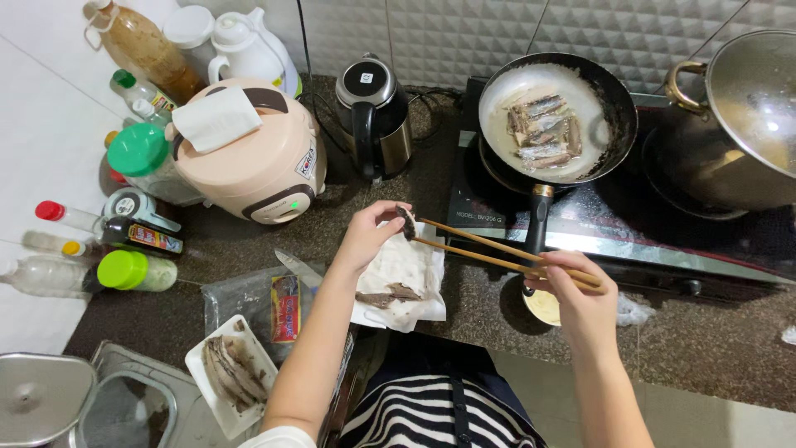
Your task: The person uses chopsticks to transfer small fish fillets from a paper towel onto a hot pan and arranges them for frying. The person continues to place additional fillets into the pan and adjusts their positions.
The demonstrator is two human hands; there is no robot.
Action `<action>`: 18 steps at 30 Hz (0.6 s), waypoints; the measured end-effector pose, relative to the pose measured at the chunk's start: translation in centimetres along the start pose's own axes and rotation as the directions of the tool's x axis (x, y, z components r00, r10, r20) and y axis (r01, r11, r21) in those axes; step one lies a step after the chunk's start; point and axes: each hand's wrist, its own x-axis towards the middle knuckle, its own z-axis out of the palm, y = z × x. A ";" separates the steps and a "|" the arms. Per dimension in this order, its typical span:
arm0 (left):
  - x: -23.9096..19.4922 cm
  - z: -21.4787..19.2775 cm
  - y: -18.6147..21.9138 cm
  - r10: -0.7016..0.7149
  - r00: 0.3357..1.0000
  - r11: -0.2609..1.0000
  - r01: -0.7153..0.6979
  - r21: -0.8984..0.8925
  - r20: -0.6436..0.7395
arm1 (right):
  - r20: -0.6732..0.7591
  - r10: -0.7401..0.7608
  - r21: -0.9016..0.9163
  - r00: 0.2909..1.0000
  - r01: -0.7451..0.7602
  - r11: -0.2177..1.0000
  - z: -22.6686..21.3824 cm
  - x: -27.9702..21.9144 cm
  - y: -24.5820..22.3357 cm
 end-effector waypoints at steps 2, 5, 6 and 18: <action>0.2 0.8 1.4 0.084 0.996 0.986 -0.084 0.143 0.011 | -0.015 0.001 -0.011 1.000 -0.001 1.000 -0.1 0.1 0.3; 0.7 2.0 2.9 0.292 0.950 0.913 -0.310 0.265 0.108 | -0.037 -0.005 0.005 0.999 0.005 1.000 -0.4 0.1 0.5; 0.9 2.4 3.3 0.257 0.960 0.925 -0.277 0.261 0.110 | -0.060 -0.030 0.018 0.998 0.031 0.999 -0.4 0.1 0.6; 7.2 9.1 9.5 0.419 0.897 0.843 -0.442 0.307 0.140 | -0.260 -0.185 0.150 0.948 0.229 0.962 -3.4 3.2 -1.4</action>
